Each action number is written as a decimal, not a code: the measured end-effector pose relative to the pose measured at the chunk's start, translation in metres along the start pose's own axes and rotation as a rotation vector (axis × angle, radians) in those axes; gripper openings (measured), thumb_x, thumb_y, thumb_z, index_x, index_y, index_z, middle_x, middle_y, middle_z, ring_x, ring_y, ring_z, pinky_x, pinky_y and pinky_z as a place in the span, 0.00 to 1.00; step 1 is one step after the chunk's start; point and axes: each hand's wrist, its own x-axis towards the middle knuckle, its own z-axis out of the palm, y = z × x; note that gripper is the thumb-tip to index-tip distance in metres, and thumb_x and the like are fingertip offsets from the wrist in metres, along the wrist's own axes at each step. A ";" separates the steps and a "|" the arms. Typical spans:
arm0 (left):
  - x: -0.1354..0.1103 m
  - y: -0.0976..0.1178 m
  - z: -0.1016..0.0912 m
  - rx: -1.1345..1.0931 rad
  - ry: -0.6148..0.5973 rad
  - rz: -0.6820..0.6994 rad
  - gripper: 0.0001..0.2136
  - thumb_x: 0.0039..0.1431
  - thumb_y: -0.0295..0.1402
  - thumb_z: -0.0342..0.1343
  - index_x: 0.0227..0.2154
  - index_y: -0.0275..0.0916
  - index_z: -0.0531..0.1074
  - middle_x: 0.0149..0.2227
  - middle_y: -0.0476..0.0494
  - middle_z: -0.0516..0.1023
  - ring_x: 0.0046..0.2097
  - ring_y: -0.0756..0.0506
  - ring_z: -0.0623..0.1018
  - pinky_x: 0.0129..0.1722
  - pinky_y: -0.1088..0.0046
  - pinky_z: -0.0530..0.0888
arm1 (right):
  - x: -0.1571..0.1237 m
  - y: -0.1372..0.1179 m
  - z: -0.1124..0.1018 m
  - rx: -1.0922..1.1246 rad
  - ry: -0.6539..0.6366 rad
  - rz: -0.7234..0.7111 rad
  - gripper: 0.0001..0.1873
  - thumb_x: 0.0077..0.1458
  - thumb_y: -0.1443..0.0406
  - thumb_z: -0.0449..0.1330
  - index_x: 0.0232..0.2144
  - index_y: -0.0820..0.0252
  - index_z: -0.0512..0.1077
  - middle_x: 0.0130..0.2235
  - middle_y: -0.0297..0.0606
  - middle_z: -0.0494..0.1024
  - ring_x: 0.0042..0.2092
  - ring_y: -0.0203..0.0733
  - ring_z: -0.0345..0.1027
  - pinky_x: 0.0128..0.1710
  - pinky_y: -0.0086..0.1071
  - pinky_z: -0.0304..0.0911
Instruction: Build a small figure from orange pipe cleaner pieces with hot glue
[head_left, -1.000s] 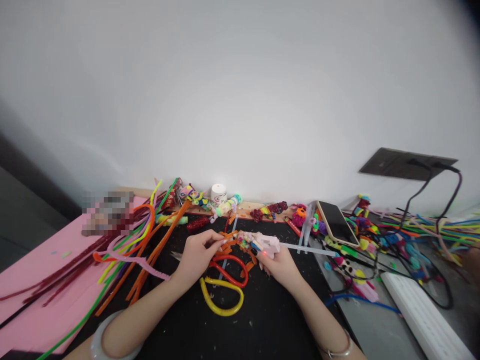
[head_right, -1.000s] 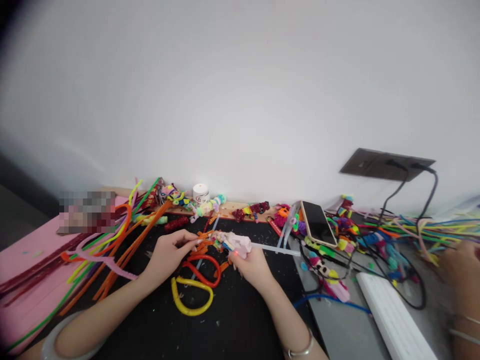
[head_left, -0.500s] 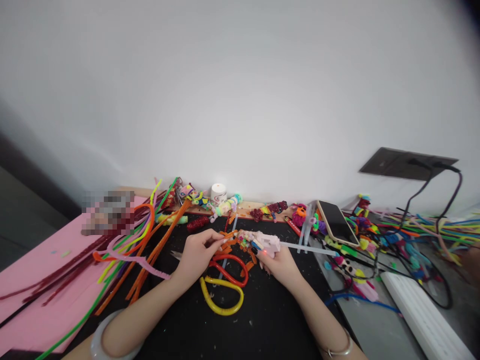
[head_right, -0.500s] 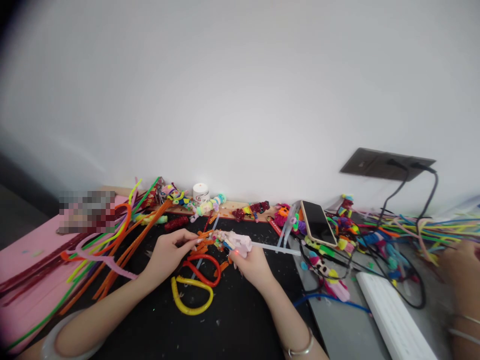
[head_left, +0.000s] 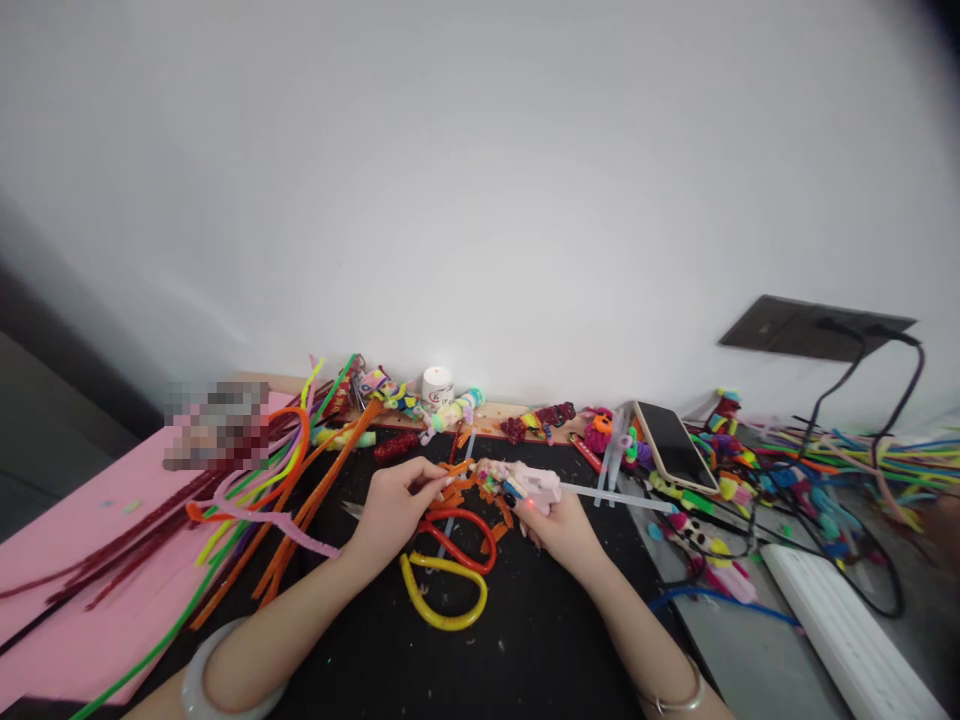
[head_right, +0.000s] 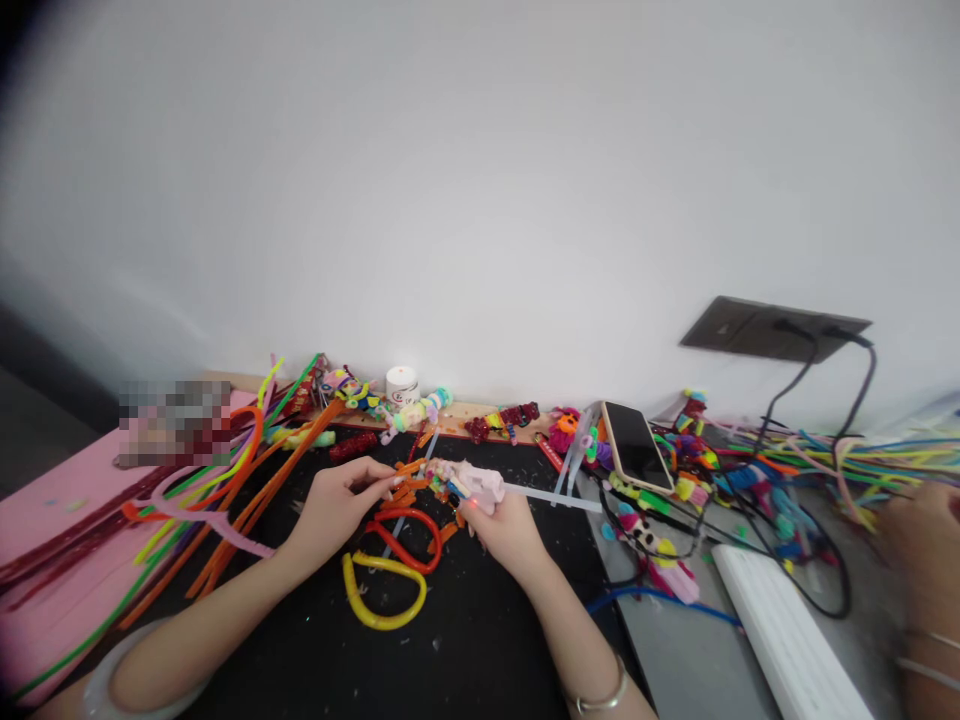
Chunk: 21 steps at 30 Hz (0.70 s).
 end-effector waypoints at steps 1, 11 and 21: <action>0.000 0.000 0.000 -0.001 -0.001 -0.001 0.08 0.54 0.34 0.56 0.24 0.35 0.73 0.22 0.49 0.75 0.26 0.49 0.74 0.29 0.76 0.68 | 0.000 0.001 0.000 -0.003 0.000 -0.006 0.16 0.49 0.64 0.55 0.41 0.63 0.73 0.15 0.27 0.67 0.15 0.33 0.57 0.16 0.24 0.54; 0.000 -0.003 0.001 0.003 0.004 0.006 0.08 0.54 0.35 0.56 0.24 0.36 0.73 0.22 0.49 0.75 0.27 0.48 0.73 0.29 0.75 0.68 | 0.000 -0.001 -0.001 -0.033 0.015 -0.004 0.14 0.50 0.65 0.54 0.38 0.63 0.74 0.14 0.28 0.68 0.15 0.34 0.58 0.16 0.25 0.55; -0.001 -0.002 0.000 0.003 0.005 0.002 0.08 0.53 0.34 0.56 0.24 0.36 0.73 0.22 0.49 0.75 0.26 0.49 0.74 0.29 0.75 0.68 | -0.001 -0.001 -0.001 -0.039 0.013 -0.011 0.17 0.51 0.63 0.54 0.43 0.62 0.73 0.15 0.29 0.69 0.16 0.35 0.60 0.17 0.26 0.56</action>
